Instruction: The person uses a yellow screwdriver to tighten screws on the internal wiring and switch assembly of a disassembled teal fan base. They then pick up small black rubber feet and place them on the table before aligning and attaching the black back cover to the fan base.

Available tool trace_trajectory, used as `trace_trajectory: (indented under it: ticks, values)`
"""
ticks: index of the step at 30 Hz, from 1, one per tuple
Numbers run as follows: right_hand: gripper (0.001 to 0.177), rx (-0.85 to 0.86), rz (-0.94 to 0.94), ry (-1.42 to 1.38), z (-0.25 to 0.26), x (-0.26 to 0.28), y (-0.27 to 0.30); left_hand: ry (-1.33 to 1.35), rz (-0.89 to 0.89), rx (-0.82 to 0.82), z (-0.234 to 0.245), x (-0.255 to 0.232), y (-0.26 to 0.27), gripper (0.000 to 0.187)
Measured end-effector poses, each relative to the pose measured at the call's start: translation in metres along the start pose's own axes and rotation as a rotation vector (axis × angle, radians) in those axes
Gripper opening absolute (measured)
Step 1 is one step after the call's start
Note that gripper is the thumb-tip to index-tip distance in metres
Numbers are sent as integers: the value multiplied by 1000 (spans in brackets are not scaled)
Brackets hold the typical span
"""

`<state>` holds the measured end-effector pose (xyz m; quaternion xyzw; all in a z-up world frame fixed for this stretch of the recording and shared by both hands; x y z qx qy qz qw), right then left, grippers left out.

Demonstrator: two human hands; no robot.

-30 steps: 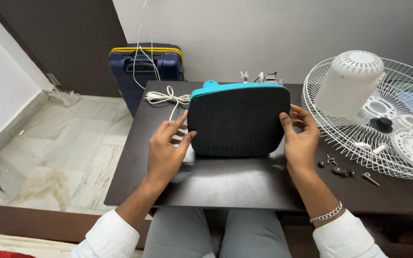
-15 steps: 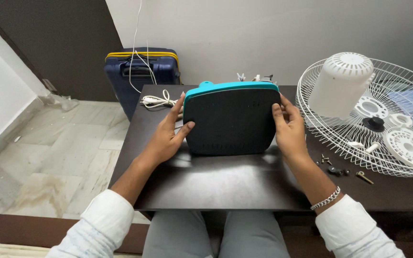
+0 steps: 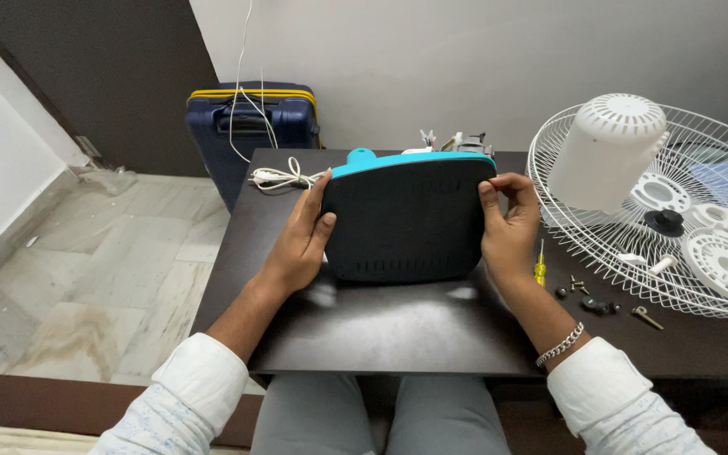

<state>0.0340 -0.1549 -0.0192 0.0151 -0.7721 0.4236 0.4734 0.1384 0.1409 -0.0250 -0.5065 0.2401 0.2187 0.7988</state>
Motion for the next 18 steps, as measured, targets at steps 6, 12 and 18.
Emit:
trace_trajectory:
  ticks: [6,12,18]
  values:
    - [47,105,-50,18,-10,0,0,-6,-88,-43,-1,-1,3,56]
    - [57,160,70,187,-8,3,14,-100,-122,-139,4,0,7,52]
    - [57,143,91,208,-8,7,14,-96,-131,-160,4,-3,13,52]
Point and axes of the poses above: each hand's wrist, its own y-axis away from the middle knuckle, its own z-axis out of the back of the hand, x = y × z, the point moved 2 cm from there along -y, towards the middle knuckle, and after that the axes turned 11 degrees about -x, right-handed, at the moved point
